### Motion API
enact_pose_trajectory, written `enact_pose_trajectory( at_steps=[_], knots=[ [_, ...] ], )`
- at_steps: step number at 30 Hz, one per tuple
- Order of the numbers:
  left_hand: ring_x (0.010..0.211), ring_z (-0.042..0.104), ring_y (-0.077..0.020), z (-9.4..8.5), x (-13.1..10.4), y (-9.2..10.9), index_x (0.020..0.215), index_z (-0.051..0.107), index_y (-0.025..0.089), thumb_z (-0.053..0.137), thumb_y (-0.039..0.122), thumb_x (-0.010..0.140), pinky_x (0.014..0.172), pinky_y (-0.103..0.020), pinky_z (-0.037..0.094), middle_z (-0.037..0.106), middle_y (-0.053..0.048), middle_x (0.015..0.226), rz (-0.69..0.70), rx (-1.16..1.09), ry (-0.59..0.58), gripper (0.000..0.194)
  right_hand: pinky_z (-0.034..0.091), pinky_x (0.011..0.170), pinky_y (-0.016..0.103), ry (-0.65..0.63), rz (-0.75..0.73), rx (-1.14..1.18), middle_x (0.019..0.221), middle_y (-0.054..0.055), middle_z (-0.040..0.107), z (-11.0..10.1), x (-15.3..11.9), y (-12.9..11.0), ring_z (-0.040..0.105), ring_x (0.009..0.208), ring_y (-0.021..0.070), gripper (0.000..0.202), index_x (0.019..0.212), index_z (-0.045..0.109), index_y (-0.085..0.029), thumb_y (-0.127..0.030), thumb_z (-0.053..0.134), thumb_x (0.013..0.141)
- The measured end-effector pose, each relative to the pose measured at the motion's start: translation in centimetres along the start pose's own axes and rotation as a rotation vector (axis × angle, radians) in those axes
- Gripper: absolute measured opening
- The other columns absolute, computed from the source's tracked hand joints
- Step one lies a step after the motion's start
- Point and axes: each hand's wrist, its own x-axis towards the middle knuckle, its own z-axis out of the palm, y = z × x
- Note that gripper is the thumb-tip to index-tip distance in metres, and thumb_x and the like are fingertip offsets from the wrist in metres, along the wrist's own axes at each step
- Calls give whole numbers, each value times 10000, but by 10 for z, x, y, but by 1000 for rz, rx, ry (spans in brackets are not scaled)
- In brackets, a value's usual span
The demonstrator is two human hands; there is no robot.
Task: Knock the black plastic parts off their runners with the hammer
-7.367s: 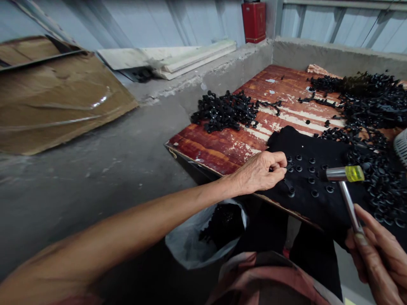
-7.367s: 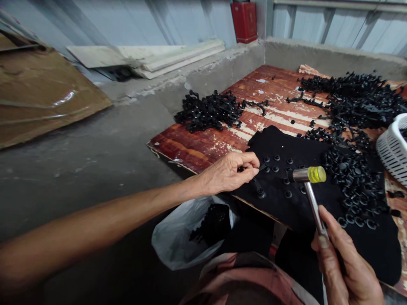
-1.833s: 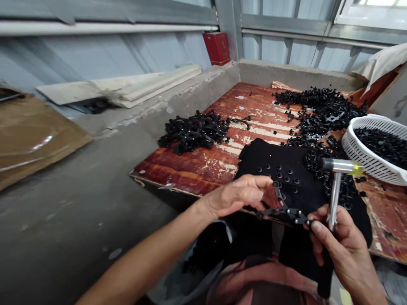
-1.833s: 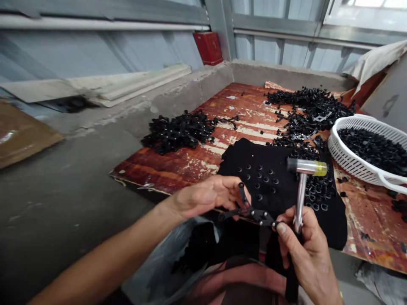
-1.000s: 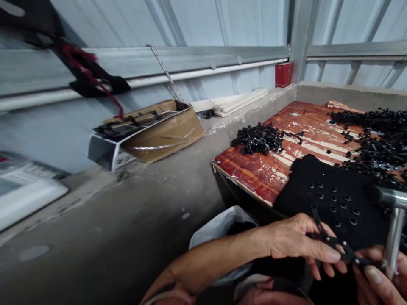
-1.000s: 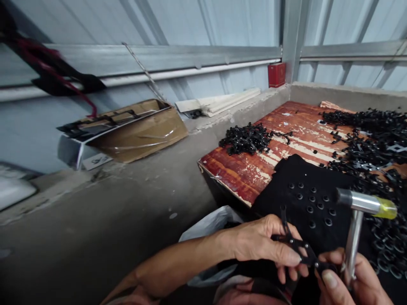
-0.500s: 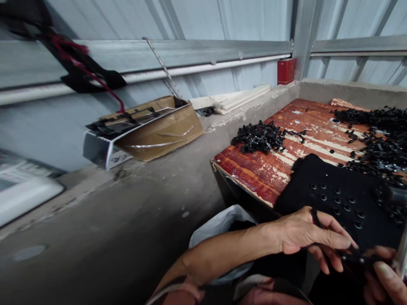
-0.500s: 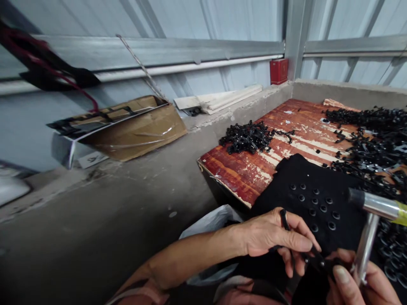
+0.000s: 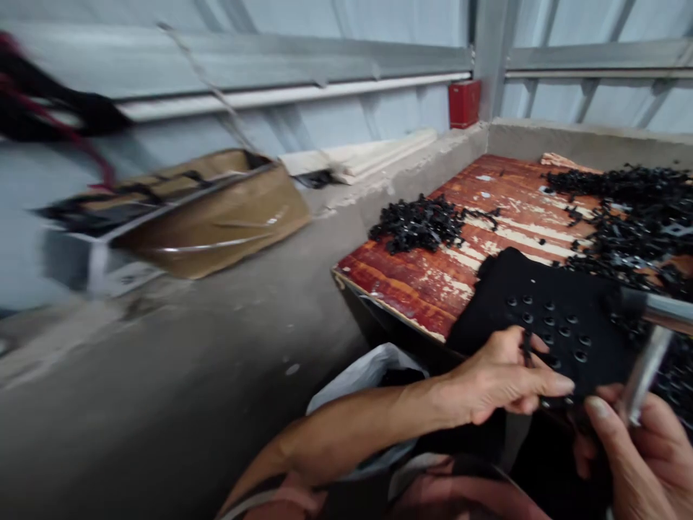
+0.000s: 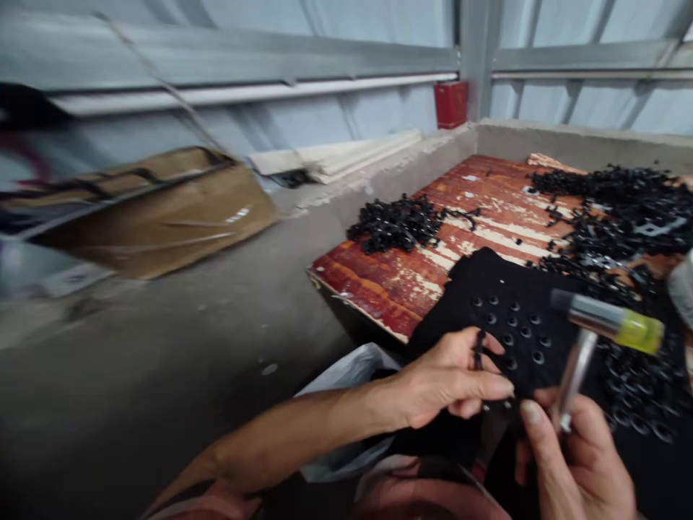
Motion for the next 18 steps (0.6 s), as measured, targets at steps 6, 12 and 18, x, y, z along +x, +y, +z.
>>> enact_pose_trajectory(
  at_steps=[6, 12, 18],
  knots=[
    [355, 338, 25, -11, 1, 12, 1026, 447, 187, 856, 358, 595, 323, -116, 206, 497, 112, 666, 74, 105, 153, 619, 467, 395, 216, 26, 37, 130, 890, 25, 658, -14, -8, -11, 536, 535, 110, 222, 939, 633, -241, -441, 685, 860],
    [322, 281, 15, -8, 6, 23, 953, 426, 198, 723, 154, 761, 309, -122, 182, 422, 137, 579, -44, 187, 225, 357, 471, 365, 242, 45, 62, 201, 774, 8, 637, -35, -14, 4, 529, 478, 118, 203, 941, 634, -238, -381, 726, 829],
    [343, 318, -8, 0, 9, 33, 863, 408, 210, 667, 103, 808, 306, -137, 229, 436, 115, 576, -126, 251, 271, 286, 463, 362, 231, 49, 104, 231, 762, 5, 641, -38, -22, 17, 504, 472, 108, 195, 984, 628, -243, -360, 709, 851]
  ],
)
